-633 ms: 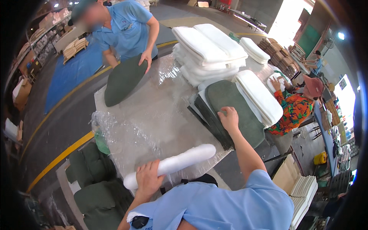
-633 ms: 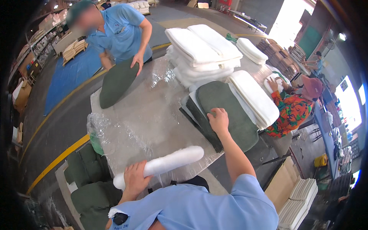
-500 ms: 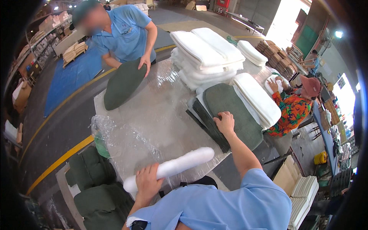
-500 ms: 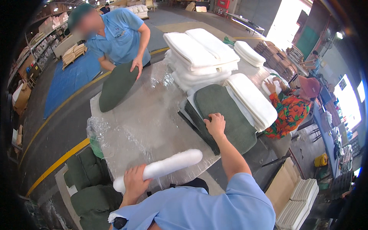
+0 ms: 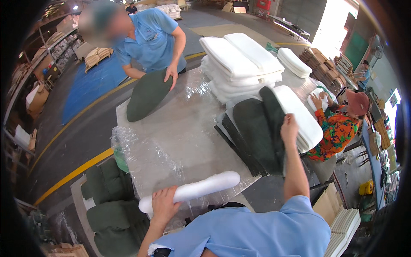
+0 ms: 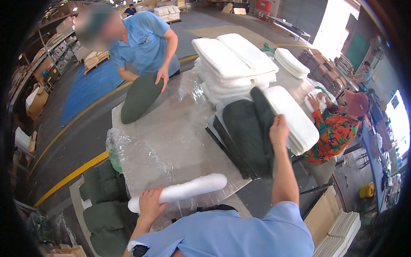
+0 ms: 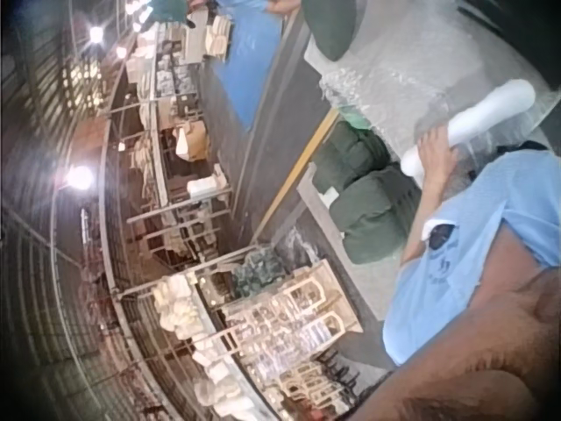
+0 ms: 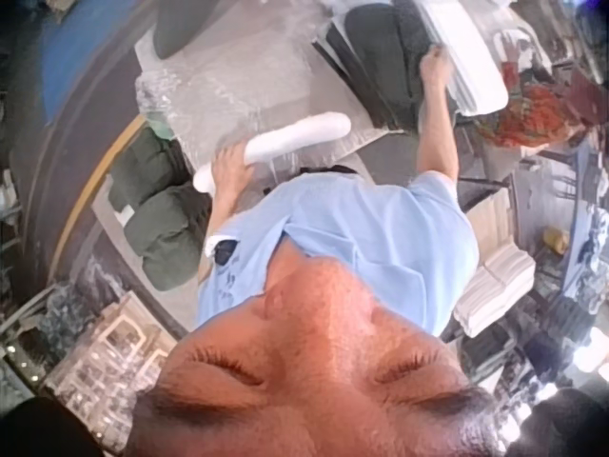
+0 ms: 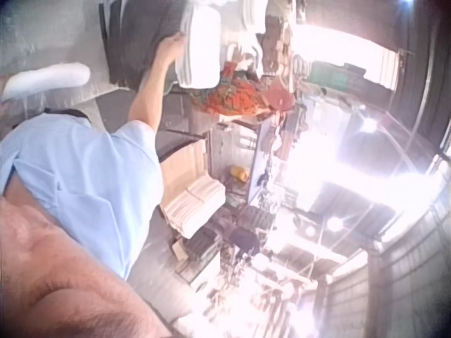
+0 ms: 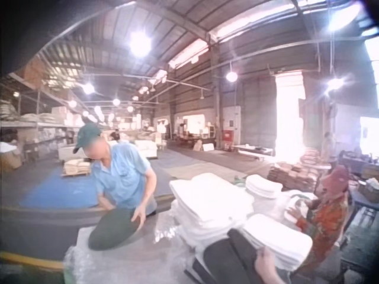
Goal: The person repeatedly picks up white foam inserts and green fabric covers, inserts the foam into the covers by hand, and places the finished cushions onto a stack on the table. The process is repeated for multiple units.
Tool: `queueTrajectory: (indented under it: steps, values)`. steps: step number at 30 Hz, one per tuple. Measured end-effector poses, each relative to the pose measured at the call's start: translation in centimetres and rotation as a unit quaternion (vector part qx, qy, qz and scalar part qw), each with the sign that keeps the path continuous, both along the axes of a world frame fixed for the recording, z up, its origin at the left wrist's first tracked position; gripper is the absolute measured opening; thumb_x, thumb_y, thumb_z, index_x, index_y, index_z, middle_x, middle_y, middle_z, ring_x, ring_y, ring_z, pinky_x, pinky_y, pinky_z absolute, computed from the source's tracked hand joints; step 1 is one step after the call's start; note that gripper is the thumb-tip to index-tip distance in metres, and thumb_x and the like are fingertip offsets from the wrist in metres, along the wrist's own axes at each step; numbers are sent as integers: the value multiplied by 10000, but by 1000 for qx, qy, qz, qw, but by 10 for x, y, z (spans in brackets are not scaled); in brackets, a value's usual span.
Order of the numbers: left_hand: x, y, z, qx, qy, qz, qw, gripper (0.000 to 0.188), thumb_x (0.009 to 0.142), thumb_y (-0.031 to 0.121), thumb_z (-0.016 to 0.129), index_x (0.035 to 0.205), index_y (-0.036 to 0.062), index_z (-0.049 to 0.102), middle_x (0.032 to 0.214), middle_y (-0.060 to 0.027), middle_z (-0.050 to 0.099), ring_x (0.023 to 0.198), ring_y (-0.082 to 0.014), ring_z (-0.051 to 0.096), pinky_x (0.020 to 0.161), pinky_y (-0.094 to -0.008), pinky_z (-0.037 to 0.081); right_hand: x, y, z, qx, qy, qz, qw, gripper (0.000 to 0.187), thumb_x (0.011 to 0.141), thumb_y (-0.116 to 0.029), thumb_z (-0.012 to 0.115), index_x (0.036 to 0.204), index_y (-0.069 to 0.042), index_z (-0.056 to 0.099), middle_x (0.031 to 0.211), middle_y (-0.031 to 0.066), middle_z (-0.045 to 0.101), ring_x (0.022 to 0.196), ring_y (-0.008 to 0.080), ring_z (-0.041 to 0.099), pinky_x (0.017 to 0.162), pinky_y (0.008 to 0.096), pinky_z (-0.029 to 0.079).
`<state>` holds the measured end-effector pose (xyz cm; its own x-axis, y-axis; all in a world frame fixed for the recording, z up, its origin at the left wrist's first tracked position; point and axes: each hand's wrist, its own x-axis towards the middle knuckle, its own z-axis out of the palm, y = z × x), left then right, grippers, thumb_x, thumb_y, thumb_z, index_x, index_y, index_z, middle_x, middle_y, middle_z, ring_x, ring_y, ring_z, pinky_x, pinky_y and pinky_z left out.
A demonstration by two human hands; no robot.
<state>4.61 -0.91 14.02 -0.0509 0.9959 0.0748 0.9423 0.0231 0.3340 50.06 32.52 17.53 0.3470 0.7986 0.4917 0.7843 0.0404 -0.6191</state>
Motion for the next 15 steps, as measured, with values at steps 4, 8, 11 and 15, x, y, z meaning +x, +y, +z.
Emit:
queueTrajectory:
  steps: [4,8,11,15]
  values:
    - [-4,-12,2,-5,8,5,1000,601,745,284,869,1285,134,652,1154,-99,715,1084,-329,657,942,-478,455,-36,-28,91,58,-13,153,986,183,1058,-170,590,1112,-6,650,841,144,642,765,226,614,746,353,497]
    - [-5,1,-2,14,-24,-22,999,608,746,270,867,1292,128,641,1155,-108,714,1096,-327,664,960,-483,472,-56,-89,168,38,77,278,957,245,978,-168,735,1119,26,685,912,-3,645,829,110,557,777,287,463]
    - [-15,-6,-7,51,-49,-25,997,608,723,241,873,1273,122,644,1132,-103,716,1075,-323,677,951,-468,493,-106,-131,200,-31,-49,340,939,259,938,-165,781,1091,31,710,896,-14,643,841,93,545,793,231,436]
    - [-16,-7,-17,96,-78,-37,992,600,687,215,879,1232,106,651,1120,-90,716,1052,-302,690,921,-433,511,-145,-153,179,-74,-9,378,923,244,943,-168,777,1065,30,702,855,-13,637,809,86,534,754,231,426]
